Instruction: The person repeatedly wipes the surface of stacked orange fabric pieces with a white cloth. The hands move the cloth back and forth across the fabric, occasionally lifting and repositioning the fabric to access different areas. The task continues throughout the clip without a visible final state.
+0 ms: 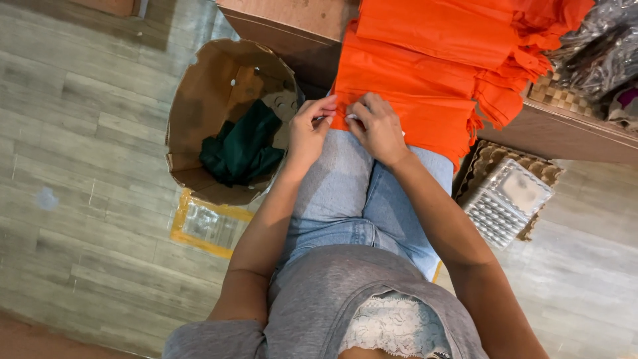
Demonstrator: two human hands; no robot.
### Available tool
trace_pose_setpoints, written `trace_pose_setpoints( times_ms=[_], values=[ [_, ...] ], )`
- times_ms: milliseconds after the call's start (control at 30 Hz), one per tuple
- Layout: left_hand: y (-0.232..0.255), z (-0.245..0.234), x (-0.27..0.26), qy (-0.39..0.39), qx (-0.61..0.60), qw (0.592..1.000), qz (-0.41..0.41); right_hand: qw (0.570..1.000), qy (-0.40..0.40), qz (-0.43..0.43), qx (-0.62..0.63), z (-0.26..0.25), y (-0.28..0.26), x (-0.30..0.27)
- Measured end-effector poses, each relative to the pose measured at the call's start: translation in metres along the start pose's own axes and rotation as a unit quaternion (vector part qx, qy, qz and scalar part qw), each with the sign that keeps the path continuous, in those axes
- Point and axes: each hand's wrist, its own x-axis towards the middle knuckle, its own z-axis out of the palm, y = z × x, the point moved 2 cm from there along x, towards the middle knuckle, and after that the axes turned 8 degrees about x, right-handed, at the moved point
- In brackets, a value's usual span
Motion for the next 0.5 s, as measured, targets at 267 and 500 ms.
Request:
trace_pose_setpoints(
  times_ms=[267,500],
  values=[
    [0.012,-0.005,0.003,-0.008,0.008,1.000,0.012,1.000,-0.012,0.018,0.018,-0.002,-0.010,0.007],
    [0.006,-0.007,0.024,-0.008,0.080,0.995,0.059,0.991,0.011,0.091,0.094,-0.021,-0.020,0.012]
  ],
)
